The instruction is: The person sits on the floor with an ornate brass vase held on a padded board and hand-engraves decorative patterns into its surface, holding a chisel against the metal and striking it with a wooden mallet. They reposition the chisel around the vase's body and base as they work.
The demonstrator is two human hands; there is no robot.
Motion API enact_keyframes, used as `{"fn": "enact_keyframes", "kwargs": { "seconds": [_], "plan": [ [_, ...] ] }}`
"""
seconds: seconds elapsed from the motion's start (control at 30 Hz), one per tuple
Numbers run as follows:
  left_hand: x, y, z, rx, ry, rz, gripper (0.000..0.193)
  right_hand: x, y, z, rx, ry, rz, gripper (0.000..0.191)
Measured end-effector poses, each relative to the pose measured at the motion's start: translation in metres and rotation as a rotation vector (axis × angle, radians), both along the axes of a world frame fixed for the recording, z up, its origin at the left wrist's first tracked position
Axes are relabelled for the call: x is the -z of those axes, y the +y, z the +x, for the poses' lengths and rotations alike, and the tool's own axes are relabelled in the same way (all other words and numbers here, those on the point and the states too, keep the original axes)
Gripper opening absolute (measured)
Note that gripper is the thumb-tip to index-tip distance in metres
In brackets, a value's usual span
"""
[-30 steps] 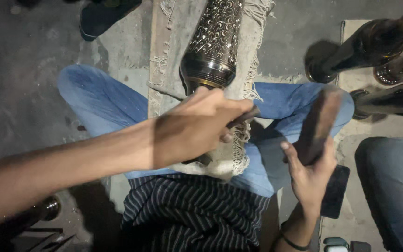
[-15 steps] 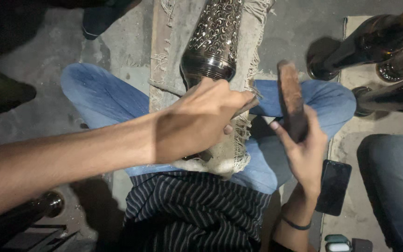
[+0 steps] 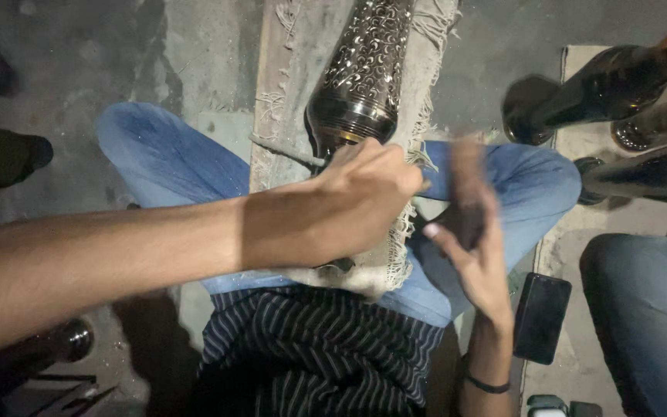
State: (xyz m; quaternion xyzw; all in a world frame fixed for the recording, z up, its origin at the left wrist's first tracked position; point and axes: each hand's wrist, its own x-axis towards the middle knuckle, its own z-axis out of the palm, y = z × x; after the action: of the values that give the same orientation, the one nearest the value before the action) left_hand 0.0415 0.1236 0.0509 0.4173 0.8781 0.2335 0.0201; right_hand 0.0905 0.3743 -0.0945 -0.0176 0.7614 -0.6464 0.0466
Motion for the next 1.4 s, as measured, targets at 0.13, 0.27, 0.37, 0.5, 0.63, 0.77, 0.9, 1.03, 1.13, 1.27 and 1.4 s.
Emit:
{"fn": "enact_keyframes", "kwargs": {
  "seconds": [0.13, 0.27, 0.37, 0.5, 0.63, 0.77, 0.9, 1.03, 1.13, 1.27, 1.4],
  "plan": [
    [0.013, 0.016, -0.006, -0.123, -0.139, 0.013, 0.015, 0.002, -0.004, 0.01, -0.09, 0.078, 0.172, 0.068],
    [0.031, 0.02, -0.01, -0.128, -0.174, -0.026, 0.016, -0.001, -0.012, 0.019, 0.087, -0.046, 0.002, 0.086],
    [0.038, 0.024, -0.012, -0.138, -0.216, -0.122, 0.017, 0.0, -0.016, 0.026, -0.026, 0.121, 0.118, 0.08],
    [0.026, 0.026, -0.014, -0.107, -0.104, -0.108, 0.018, 0.007, -0.019, 0.035, 0.074, -0.077, -0.038, 0.081],
    [-0.003, 0.013, -0.023, -0.043, -0.29, -0.026, 0.012, 0.009, -0.016, 0.036, 0.058, 0.062, 0.116, 0.079],
    [-0.01, 0.008, -0.03, -0.064, -0.507, -0.248, 0.013, 0.003, -0.012, 0.027, 0.253, -0.216, -0.056, 0.081],
    [0.008, 0.005, -0.02, -0.008, -0.149, 0.105, 0.025, -0.004, -0.011, 0.021, 0.212, 0.038, 0.102, 0.067],
    [0.028, 0.009, -0.015, -0.036, -0.11, -0.001, 0.022, -0.004, -0.013, 0.021, 0.325, -0.146, -0.132, 0.082],
    [0.035, 0.012, -0.013, -0.086, -0.088, 0.01, 0.03, 0.002, -0.017, 0.02, 0.013, 0.029, 0.214, 0.081],
    [0.032, 0.009, -0.01, -0.092, -0.131, 0.001, 0.029, 0.01, -0.023, 0.016, 0.222, -0.007, -0.031, 0.092],
    [0.024, 0.001, -0.008, -0.121, -0.22, -0.011, 0.039, 0.007, -0.02, 0.01, 0.204, 0.03, -0.147, 0.092]
  ]
}}
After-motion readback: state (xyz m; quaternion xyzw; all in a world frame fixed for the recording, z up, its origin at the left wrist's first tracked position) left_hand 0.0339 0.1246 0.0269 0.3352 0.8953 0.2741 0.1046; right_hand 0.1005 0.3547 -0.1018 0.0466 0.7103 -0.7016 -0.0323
